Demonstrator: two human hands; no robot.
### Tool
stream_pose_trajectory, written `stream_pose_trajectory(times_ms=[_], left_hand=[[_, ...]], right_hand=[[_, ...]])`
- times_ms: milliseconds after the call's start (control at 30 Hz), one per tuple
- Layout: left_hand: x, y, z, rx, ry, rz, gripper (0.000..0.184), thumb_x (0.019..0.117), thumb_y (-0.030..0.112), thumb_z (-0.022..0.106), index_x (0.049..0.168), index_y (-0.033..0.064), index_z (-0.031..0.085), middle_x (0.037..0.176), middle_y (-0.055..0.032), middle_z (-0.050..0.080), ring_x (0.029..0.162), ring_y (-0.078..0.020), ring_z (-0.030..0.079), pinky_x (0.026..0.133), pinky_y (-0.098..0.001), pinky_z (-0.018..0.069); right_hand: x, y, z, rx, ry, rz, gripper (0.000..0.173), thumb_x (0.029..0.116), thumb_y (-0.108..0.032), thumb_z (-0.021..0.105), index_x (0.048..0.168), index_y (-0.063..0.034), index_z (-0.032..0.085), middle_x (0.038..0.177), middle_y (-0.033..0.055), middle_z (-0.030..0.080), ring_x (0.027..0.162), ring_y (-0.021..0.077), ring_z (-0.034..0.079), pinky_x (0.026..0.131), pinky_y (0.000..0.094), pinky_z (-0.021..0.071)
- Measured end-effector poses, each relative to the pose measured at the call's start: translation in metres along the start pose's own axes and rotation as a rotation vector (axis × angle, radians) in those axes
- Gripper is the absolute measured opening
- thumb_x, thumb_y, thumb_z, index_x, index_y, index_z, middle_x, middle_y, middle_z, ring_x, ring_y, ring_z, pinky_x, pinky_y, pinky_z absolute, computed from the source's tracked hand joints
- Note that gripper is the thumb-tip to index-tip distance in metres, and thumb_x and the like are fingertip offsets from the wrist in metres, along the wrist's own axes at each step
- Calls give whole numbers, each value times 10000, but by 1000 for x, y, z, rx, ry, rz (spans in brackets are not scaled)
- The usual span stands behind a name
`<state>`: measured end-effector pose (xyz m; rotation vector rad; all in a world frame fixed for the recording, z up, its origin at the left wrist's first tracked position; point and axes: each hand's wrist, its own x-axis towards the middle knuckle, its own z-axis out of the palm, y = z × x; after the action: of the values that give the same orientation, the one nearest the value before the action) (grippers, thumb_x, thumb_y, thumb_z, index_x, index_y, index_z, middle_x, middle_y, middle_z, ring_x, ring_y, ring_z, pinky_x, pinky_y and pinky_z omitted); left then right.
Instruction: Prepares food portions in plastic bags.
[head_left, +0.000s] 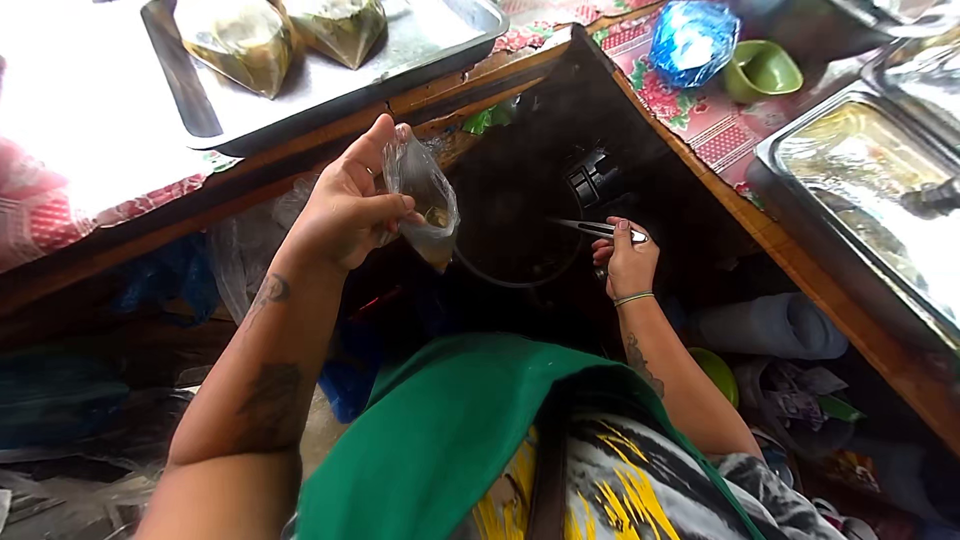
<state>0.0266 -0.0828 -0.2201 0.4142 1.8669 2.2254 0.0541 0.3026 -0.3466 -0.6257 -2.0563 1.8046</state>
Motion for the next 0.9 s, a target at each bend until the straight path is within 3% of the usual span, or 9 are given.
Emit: stream_pose_trajectory(times_ms=[200, 400, 667, 767, 833, 900], left_hand=[[34, -3, 14, 31, -41, -36, 939, 840, -197, 578, 1630, 105, 171, 1508, -80, 474, 909, -142, 692, 674, -273, 614], [65, -31, 36, 92, -9, -77, 1012, 795, -189, 631, 1640, 108, 161, 1546, -132, 410, 907, -187, 675, 675, -335, 610], [93, -71, 64, 155, 81, -167, 1055, 806, -167, 661, 1656, 117, 104, 1646, -154, 284, 859, -160, 656, 639, -284, 564], [99, -79, 71, 152, 89, -135, 1098, 787, -166, 679, 1657, 108, 68, 1637, -169, 289, 837, -156, 657, 630, -280, 567], [101, -79, 72, 140, 94, -120, 1113, 777, -171, 682, 1659, 122, 70, 1630, -162, 302, 835, -148, 649, 621, -273, 561], [101, -76, 73, 142, 91, -125, 1122, 781, -182, 682, 1663, 147, 71, 1634, -146, 301, 811, -135, 636, 605, -261, 542]], right_hand=[[-3, -31, -18, 95, 99, 27, 298, 1125, -247, 440, 1200, -30, 630, 668, 8, 648, 485, 81, 612, 464, 225, 539], [-16, -71, -33, 190, 124, -81, 283, 1129, -209, 416, 1161, -22, 626, 645, 3, 661, 459, 81, 613, 428, 221, 534], [-54, -107, -29, 266, 54, -266, 290, 1131, -185, 361, 1176, -42, 609, 686, -18, 687, 495, 80, 639, 448, 231, 557], [-74, -96, -19, 95, -51, -439, 287, 1115, -201, 410, 1242, -28, 600, 776, -35, 707, 560, 64, 663, 508, 248, 595], [-84, -84, -17, -162, -172, -711, 316, 1100, -180, 466, 1262, 44, 619, 888, 36, 711, 655, 71, 679, 584, 263, 617], [-87, -81, -20, -391, -348, -1006, 293, 1063, -165, 539, 1214, 44, 677, 950, 127, 711, 779, 138, 687, 696, 303, 608]])
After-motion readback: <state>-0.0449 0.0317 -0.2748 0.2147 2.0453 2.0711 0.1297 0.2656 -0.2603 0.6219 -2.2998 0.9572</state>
